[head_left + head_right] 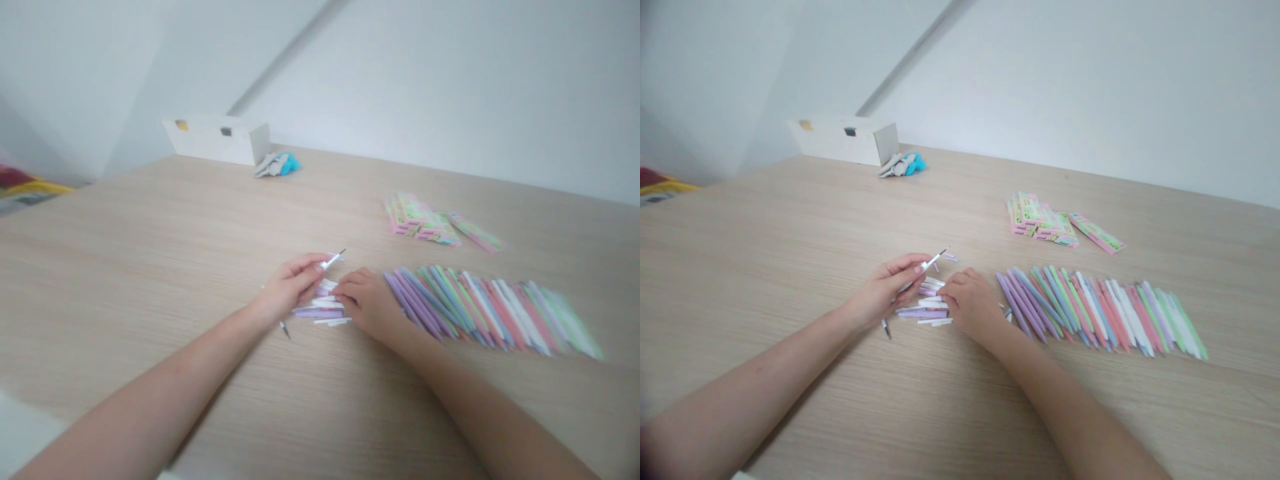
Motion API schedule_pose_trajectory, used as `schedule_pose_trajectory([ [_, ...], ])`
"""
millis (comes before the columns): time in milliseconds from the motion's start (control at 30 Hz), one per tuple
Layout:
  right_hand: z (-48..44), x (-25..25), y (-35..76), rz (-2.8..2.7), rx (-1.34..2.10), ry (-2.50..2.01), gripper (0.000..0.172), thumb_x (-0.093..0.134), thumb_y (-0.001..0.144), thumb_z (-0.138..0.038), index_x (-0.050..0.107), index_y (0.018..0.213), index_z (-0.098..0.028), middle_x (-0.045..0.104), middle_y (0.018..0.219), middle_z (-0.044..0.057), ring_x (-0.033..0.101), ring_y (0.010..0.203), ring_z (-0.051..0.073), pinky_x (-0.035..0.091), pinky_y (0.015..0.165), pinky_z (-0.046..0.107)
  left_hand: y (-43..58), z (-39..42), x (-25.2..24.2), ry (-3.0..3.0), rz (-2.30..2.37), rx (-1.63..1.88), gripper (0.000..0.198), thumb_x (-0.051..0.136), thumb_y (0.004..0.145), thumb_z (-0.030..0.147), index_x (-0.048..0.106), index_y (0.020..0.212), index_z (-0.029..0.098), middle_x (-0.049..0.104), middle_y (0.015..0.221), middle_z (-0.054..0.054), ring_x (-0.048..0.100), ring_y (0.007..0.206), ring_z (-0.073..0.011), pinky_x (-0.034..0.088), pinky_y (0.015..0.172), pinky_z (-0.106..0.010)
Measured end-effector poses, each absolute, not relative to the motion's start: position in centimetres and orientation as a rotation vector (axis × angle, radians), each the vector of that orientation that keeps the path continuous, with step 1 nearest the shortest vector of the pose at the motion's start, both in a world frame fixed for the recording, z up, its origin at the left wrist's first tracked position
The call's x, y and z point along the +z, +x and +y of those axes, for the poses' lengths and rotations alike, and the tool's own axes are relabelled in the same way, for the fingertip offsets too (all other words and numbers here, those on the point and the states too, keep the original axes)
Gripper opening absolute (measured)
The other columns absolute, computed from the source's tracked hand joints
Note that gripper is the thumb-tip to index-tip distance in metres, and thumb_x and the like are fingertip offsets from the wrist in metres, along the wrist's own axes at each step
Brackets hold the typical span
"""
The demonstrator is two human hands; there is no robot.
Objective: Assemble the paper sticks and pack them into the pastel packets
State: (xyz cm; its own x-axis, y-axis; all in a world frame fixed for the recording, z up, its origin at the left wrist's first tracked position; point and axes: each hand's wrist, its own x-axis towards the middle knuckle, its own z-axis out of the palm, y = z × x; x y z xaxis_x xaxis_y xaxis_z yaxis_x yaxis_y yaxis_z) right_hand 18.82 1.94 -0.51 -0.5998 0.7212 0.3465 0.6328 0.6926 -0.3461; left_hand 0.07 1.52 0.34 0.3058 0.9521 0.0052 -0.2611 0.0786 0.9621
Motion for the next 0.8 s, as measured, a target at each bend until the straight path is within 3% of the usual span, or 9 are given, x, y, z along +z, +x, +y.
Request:
schedule_pose_trajectory([
  [200,2.6,-1.0,19.2,-2.45,0.283,-1.131,0.013,0.064,0.08,-0.024,0.073,0.088,-0.021,0.066,0.089,0.006,0.054,0.087,0.02,0.041,0.081,0.033,0.2,1.3,0.6,1.083,0.807,1.063,0.029,0.062,0.08,0.032,0.061,0.103,0.016,0.037,0.05,0.008,0.026,0.038,-0.0022,0.013,0.038,-0.017],
  [633,2.3,-0.4,19.4,-2.283,0.382,-1.135,0.007,0.062,0.078,-0.017,0.065,0.083,-0.017,0.064,0.096,0.007,0.054,0.094,0.02,0.041,0.086,0.034,-0.1,1.7,0.1,1.1,0.794,1.068,0.03,0.063,0.079,0.034,0.062,0.103,0.016,0.041,0.052,0.007,0.027,0.039,-0.0024,0.013,0.039,-0.017],
  [800,2.3,0.7,20.3,-1.888,0.899,-1.286,0.01,0.057,0.079,-0.026,0.06,0.084,-0.018,0.067,0.075,0.002,0.059,0.065,0.014,0.046,0.062,0.027,-0.1,1.8,0.3,1.088,0.838,1.083,0.034,0.065,0.076,0.035,0.063,0.103,0.015,0.043,0.053,0.006,0.027,0.039,-0.002,0.014,0.039,-0.017],
])
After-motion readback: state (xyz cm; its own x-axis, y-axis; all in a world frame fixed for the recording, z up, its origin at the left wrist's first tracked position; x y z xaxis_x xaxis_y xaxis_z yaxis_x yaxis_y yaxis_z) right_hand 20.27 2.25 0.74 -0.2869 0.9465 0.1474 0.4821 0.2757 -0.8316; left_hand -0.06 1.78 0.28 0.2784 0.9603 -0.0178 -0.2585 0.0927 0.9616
